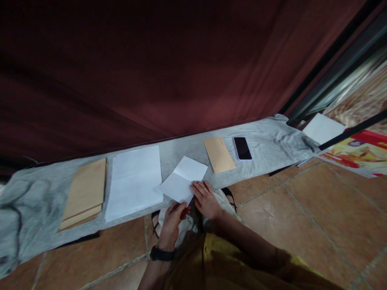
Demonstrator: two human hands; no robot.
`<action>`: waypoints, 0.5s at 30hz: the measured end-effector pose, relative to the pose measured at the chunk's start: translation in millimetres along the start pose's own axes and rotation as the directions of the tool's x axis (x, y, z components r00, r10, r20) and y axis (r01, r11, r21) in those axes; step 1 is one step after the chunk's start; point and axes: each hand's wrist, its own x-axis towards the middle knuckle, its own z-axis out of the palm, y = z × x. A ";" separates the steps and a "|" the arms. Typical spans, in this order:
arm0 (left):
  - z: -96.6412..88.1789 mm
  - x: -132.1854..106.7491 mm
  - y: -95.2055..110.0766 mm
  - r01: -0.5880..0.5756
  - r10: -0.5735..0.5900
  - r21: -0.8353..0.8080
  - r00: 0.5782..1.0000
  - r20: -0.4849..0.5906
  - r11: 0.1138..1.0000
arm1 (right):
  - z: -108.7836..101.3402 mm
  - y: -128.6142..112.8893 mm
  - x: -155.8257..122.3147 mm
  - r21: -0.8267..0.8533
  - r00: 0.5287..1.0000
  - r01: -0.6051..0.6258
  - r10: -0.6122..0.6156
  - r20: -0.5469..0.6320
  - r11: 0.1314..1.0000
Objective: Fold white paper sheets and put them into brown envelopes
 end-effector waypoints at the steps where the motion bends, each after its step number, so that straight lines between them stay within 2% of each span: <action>1: -0.4 0.6 -0.1 -0.004 0.004 -0.008 1.000 0.001 1.000 | -0.5 -0.5 -0.5 -0.006 1.000 0.006 -0.006 0.006 1.000; 9: -4.4 17.8 -3.3 -0.097 0.097 -0.022 0.995 -0.016 0.995 | -6.9 -2.4 0.9 -0.001 0.999 0.040 -0.040 -0.009 0.999; 15: -12.8 50.0 -0.7 -0.287 0.287 0.134 0.958 0.018 0.949 | -12.9 2.7 5.9 -0.010 0.999 0.000 0.000 -0.037 1.000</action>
